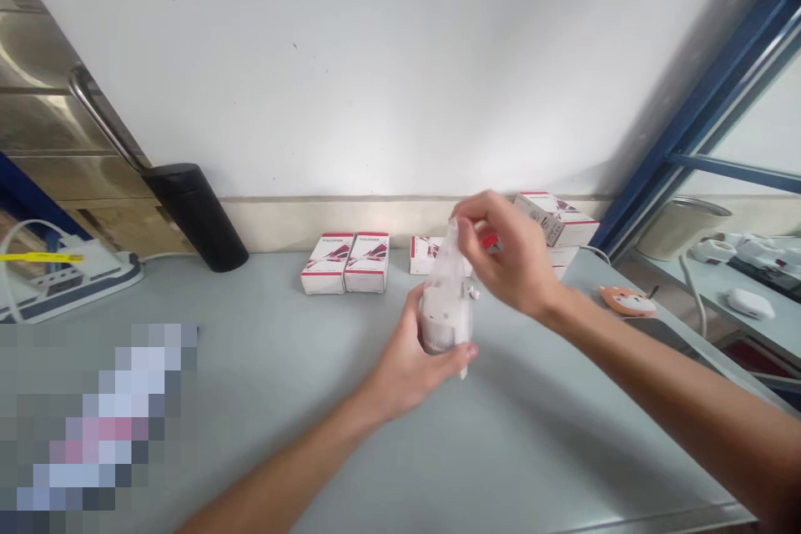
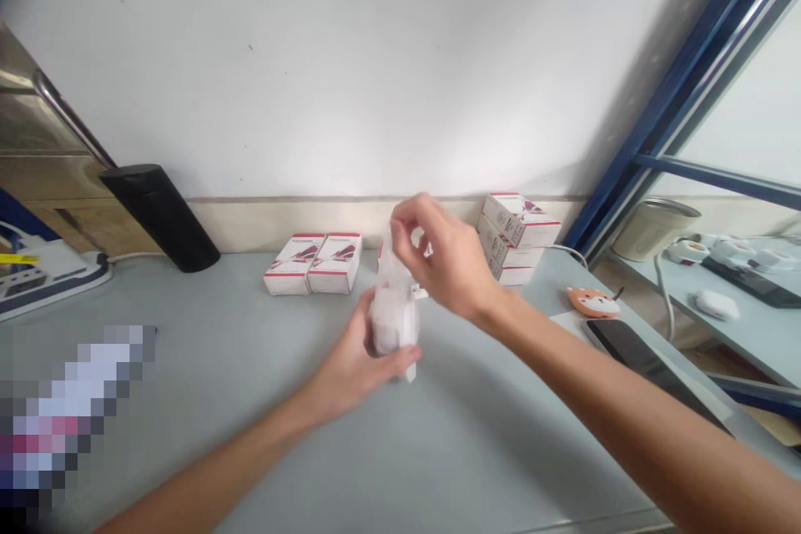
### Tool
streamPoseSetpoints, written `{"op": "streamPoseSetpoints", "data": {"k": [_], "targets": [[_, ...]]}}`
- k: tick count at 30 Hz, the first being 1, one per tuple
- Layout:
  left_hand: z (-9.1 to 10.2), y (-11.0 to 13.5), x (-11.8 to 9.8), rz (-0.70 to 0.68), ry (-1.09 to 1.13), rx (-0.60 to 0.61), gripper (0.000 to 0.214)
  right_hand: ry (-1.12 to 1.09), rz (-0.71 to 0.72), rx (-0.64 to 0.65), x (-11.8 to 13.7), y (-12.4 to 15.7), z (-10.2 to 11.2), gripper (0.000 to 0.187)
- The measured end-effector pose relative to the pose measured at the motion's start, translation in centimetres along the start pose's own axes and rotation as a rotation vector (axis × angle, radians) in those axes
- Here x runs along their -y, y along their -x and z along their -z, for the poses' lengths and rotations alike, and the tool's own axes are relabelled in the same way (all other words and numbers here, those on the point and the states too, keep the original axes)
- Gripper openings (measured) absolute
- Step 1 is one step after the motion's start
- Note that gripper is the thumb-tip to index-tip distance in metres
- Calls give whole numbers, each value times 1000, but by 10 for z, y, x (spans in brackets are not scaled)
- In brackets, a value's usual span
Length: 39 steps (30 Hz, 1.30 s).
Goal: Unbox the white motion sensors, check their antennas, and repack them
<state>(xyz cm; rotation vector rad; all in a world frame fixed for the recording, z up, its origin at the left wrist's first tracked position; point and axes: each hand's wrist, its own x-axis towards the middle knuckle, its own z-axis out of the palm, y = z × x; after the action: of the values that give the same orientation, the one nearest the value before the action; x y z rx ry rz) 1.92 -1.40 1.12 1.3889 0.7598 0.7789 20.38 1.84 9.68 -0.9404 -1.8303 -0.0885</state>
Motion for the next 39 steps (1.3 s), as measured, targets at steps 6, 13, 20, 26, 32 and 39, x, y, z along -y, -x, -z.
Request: {"op": "streamPoseSetpoints", "data": {"k": [6, 13, 20, 26, 32, 39], "targets": [[4, -1, 2, 55, -104, -7, 82, 172, -120, -471, -49, -63, 18, 24], [11, -2, -1, 59, -60, -98, 84, 31, -414, -508, -91, -45, -2, 30], [27, -8, -6, 201, 287, -243, 68, 318, -321, 32, -94, 44, -17, 29], [25, -6, -4, 130, 380, -46, 61, 154, -169, -3, -44, 72, -14, 30], [12, 2, -8, 126, 136, 29, 90, -471, -745, 155, 1, 78, -16, 39], [14, 5, -6, 158, 94, -19, 88, -922, -1007, 239, -7, 82, -18, 50]]}}
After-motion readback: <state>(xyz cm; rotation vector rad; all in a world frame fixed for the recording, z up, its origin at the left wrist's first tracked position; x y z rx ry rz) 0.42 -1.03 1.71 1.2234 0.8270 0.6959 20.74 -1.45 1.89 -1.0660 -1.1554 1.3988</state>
